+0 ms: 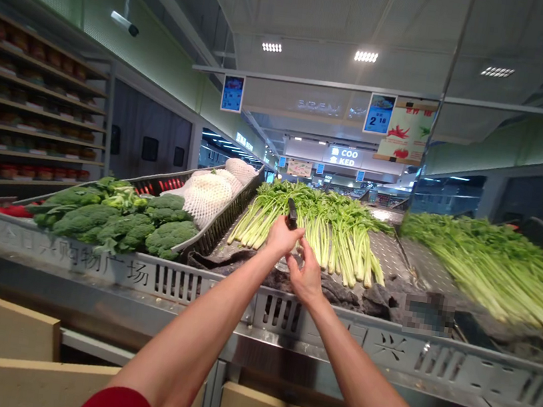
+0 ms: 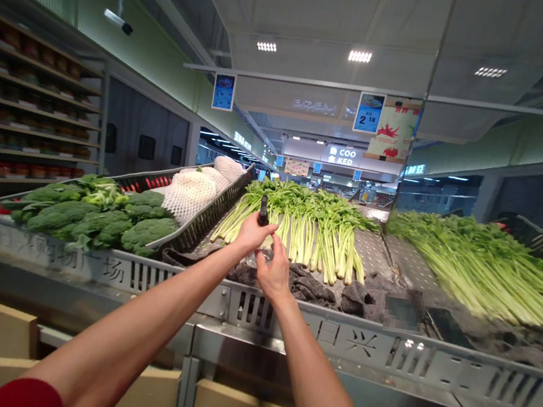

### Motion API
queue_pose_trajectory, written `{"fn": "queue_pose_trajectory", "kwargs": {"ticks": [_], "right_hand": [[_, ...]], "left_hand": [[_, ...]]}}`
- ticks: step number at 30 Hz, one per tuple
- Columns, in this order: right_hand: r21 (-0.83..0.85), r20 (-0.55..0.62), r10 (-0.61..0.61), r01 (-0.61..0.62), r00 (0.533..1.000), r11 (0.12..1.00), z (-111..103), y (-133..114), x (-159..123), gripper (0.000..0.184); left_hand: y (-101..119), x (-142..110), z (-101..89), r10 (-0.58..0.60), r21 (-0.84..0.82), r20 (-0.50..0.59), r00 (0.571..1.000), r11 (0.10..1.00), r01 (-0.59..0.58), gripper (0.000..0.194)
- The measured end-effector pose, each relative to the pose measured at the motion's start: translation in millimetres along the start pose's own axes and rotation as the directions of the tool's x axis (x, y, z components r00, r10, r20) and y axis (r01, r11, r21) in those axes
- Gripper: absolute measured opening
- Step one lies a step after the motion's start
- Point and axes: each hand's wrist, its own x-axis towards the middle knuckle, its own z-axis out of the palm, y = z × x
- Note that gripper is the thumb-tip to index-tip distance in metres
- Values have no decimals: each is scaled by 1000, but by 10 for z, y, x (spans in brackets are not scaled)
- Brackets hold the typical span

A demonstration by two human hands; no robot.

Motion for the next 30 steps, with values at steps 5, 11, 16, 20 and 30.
{"fn": "queue_pose_trajectory", "kwargs": {"ticks": [5, 11, 16, 20, 30], "right_hand": [[-44, -31, -5, 4, 999, 999, -81, 29, -10, 52], [-45, -71, 4, -7, 997, 999, -152, 105, -62, 52], [-63, -94, 8, -14, 996, 998, -222, 129, -92, 52], [-77, -120, 29, -39, 992, 996, -273, 124, -113, 52], [-90, -168, 38, -54, 985, 995, -407, 166, -166, 49]], "left_hand": [[76, -21, 75, -9, -2, 34, 999, 1000, 9, 33], [99, -60, 181, -6, -17, 64, 998, 1000, 7, 35], [108, -73, 272, 5, -29, 74, 997, 1000, -3, 33], [150, -92, 328, 8, -34, 81, 997, 999, -6, 33], [287, -177, 433, -5, -74, 132, 991, 997, 15, 32]]}}
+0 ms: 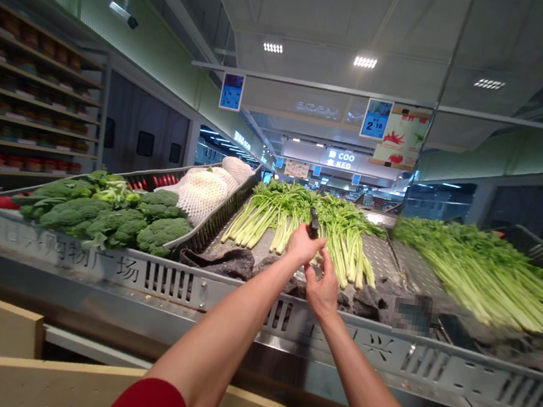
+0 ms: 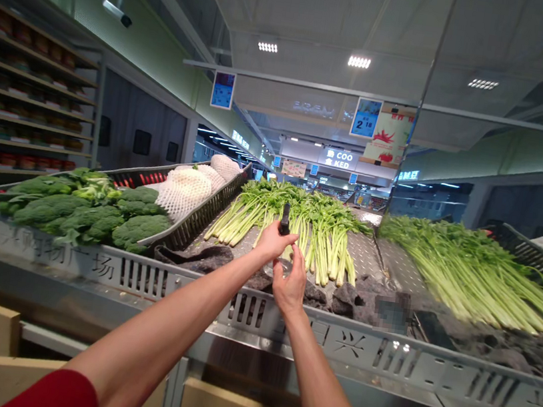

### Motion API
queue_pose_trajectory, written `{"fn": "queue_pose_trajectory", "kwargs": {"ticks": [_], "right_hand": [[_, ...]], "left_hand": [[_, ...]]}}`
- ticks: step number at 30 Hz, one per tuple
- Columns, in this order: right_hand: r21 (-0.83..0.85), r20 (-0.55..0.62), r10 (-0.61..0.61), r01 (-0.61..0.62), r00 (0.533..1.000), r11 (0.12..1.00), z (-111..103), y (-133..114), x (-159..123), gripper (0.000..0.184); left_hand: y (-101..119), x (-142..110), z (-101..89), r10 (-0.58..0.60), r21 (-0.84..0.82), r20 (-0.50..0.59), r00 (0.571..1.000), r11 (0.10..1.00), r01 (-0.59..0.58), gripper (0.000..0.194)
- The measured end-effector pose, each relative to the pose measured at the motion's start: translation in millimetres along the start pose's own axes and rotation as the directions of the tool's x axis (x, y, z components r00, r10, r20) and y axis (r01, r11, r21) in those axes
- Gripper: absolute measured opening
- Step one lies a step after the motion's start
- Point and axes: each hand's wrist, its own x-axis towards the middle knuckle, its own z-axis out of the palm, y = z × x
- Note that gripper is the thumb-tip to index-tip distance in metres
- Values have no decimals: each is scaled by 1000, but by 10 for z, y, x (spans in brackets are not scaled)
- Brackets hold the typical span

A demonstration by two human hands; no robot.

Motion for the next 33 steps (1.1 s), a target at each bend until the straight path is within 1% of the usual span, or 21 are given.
{"fn": "queue_pose_trajectory", "kwargs": {"ticks": [5, 10, 13, 14, 16, 18, 20, 24, 26, 29, 31, 33], "right_hand": [[-11, -8, 22, -22, 1000, 1000, -73, 36, -5, 51], [-27, -32, 16, -17, 999, 999, -122, 72, -18, 51], [6, -18, 52, -52, 999, 999, -157, 98, -1, 53], [32, 7, 78, -78, 997, 996, -171, 109, 15, 54], [83, 99, 140, -148, 985, 985, -197, 133, 65, 54], [123, 200, 194, -221, 960, 967, -220, 152, 132, 51], [178, 271, 223, -276, 936, 944, -235, 159, 205, 52], [316, 367, 245, -369, 897, 874, -230, 141, 333, 68], [328, 352, 277, -395, 894, 858, -208, 142, 385, 70], [280, 234, 314, -373, 920, 885, -160, 197, 465, 62], [243, 164, 308, -341, 937, 908, -141, 270, 536, 55], [223, 112, 317, -335, 942, 915, -148, 355, 618, 49]], "left_hand": [[20, -15, 84, -10, -31, 25, 1000, 999, 10, 35], [30, -26, 153, -16, -42, 42, 999, 999, 18, 34], [26, -31, 187, -13, -60, 58, 998, 998, 16, 34], [18, -34, 198, -11, -68, 62, 998, 998, 15, 35], [-11, -38, 216, 2, -89, 73, 997, 996, 5, 37], [-58, -38, 230, 24, -121, 92, 995, 993, -13, 39], [-114, -29, 242, 50, -163, 119, 992, 986, -30, 40], [-189, 17, 285, 94, -265, 196, 976, 963, -40, 43], [-192, 36, 325, 116, -326, 242, 963, 945, -32, 43], [-187, 44, 390, 151, -410, 322, 934, 912, -6, 40], [-210, 46, 414, 166, -453, 339, 926, 891, 6, 41], [-271, 52, 411, 136, -490, 337, 932, 870, 51, 46]]}}
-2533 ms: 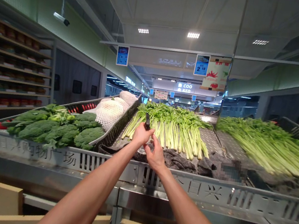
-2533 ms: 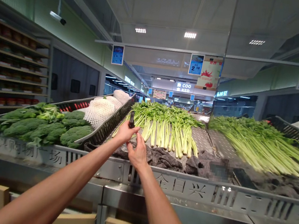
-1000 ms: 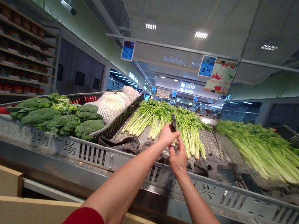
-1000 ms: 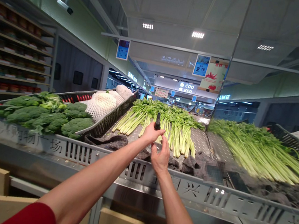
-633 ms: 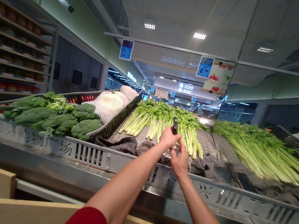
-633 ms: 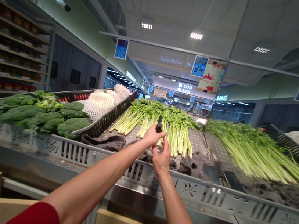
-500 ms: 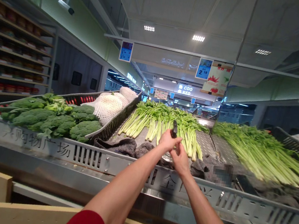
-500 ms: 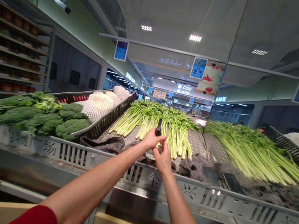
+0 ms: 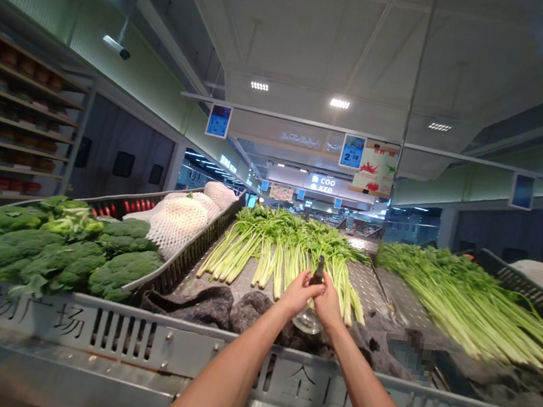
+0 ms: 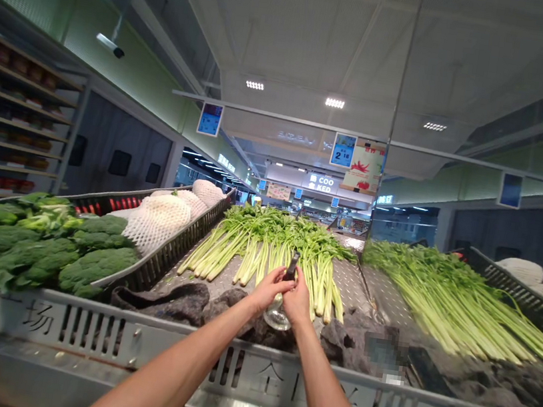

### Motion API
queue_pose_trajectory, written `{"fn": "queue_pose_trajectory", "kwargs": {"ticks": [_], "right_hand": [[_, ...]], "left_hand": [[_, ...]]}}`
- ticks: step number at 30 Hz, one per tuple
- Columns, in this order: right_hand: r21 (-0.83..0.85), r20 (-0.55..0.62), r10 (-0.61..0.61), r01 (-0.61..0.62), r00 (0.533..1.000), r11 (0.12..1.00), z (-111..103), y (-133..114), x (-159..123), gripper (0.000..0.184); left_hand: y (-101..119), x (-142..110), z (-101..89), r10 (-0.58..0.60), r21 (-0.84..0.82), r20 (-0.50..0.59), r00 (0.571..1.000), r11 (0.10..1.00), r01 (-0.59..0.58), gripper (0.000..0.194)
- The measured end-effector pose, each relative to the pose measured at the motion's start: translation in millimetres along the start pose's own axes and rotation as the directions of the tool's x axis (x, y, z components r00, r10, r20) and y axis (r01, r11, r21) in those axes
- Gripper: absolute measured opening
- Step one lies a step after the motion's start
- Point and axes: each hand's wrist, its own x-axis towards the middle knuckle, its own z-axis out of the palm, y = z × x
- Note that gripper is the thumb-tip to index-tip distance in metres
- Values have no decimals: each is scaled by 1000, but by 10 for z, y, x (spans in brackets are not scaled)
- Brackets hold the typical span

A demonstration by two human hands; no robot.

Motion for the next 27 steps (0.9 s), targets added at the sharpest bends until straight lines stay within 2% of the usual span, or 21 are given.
{"fn": "queue_pose_trajectory", "kwargs": {"ticks": [2, 4, 6, 8, 11, 13, 16, 19, 22, 24, 27], "right_hand": [[-11, -58, 18, -19, 998, 1000, -50, 42, 94, 43], [-8, -112, 24, -25, 993, 1000, -97, 87, 157, 39], [-4, -163, 25, -26, 986, 1000, -127, 151, 181, 37], [-3, -208, 43, -44, 977, 999, -145, 237, 181, 36], [-17, -235, 53, -59, 971, 998, -176, 365, 190, 39], [-65, -228, 18, -34, 974, 997, -199, 416, 227, 45], [-75, -138, -32, 22, 990, 997, -209, 457, 317, 52], [8, -18, 36, -36, 999, 999, -181, 547, 388, 47], [75, -84, 104, -98, 991, 992, -146, 694, 389, 42], [118, -136, 96, -80, 986, 990, -139, 768, 359, 42], [121, -96, 43, -31, 994, 992, -167, 800, 308, 42]], "left_hand": [[-80, -11, -59, -95, -86, -33, 995, 992, 92, 51], [-187, -22, -106, -164, -118, -20, 986, 980, 161, 57], [-312, -24, -107, -245, -166, 51, 968, 954, 250, 63], [-434, -10, -58, -266, -213, 100, 959, 936, 281, 65], [-573, 38, 43, -237, -301, 83, 968, 920, 251, 64], [-630, 80, 75, -220, -348, 65, 973, 909, 229, 63], [-696, 137, 54, -198, -362, 61, 978, 909, 206, 63], [-769, 174, 12, -182, -304, 41, 982, 935, 186, 62], [-836, 189, 7, -184, -229, 38, 982, 955, 188, 63], [-858, 188, 18, -185, -205, 45, 982, 960, 190, 62], [-846, 172, 33, -187, -179, 59, 981, 964, 195, 61]]}}
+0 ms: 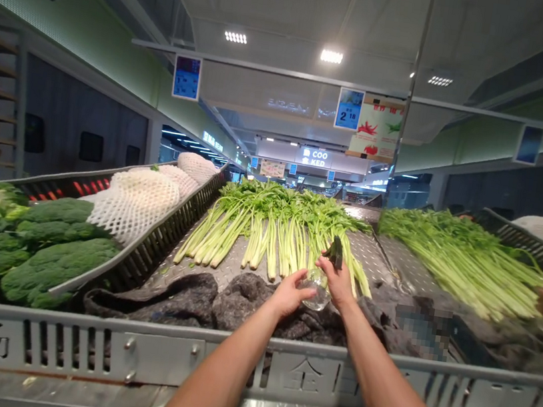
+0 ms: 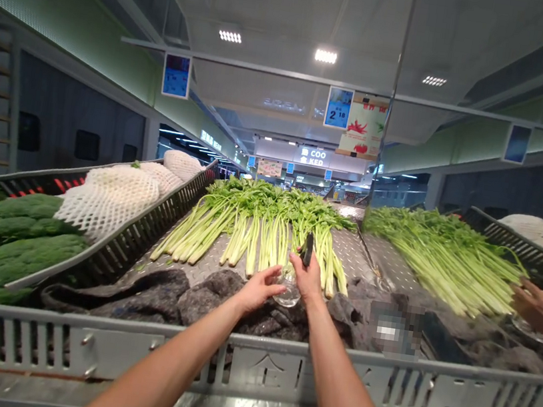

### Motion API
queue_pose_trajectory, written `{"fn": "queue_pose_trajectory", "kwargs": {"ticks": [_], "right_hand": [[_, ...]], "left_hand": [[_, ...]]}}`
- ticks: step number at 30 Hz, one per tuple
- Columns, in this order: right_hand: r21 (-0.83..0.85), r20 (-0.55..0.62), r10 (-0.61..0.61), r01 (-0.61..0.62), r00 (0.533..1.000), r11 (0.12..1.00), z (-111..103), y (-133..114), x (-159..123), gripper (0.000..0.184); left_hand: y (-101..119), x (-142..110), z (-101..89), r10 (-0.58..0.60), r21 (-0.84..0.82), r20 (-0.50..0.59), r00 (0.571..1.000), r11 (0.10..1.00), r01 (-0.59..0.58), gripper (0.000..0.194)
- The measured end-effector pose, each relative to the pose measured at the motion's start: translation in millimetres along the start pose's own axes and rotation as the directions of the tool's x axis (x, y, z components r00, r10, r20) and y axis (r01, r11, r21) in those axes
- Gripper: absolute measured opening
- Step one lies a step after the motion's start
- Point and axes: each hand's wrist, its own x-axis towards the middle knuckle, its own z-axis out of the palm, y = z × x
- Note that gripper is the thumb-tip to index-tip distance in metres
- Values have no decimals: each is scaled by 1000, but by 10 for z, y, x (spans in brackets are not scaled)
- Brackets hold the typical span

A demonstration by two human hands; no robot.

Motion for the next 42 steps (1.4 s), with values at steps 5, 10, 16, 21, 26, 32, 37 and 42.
{"fn": "queue_pose_trajectory", "kwargs": {"ticks": [5, 10, 16, 21, 26, 32, 37, 42], "right_hand": [[-130, -62, -38, 30, 997, 991, -94, -28, -57, 42], [-338, -282, 14, -113, 959, 934, -180, -50, -127, 34], [-394, -248, -50, -53, 967, 918, -184, -98, -154, 31], [-394, -129, -76, 20, 989, 919, -151, -132, -177, 31], [-418, -235, -79, -27, 969, 908, -129, -140, -184, 32], [-487, -321, -57, -113, 945, 866, -132, -144, -180, 30], [-526, -316, -83, -102, 945, 844, -129, -154, -198, 29], [-524, -359, -124, -90, 925, 847, -116, -171, -209, 30]], "left_hand": [[69, -72, 13, -1, 3, 63, 998, 1000, 1, 55], [84, -108, 20, -109, -15, 110, 988, 994, 111, 51], [65, -83, 14, -126, 53, 163, 979, 992, 118, 59], [40, -59, 4, -97, 66, 153, 983, 994, 88, 65], [7, -29, 17, -62, 76, 131, 990, 996, 52, 62], [-19, -6, 37, -25, 64, 117, 993, 998, 17, 60], [-44, 4, 28, -17, 42, 119, 993, 999, 12, 57], [-19, -8, 34, -7, 8, 120, 993, 1000, 6, 54]]}}
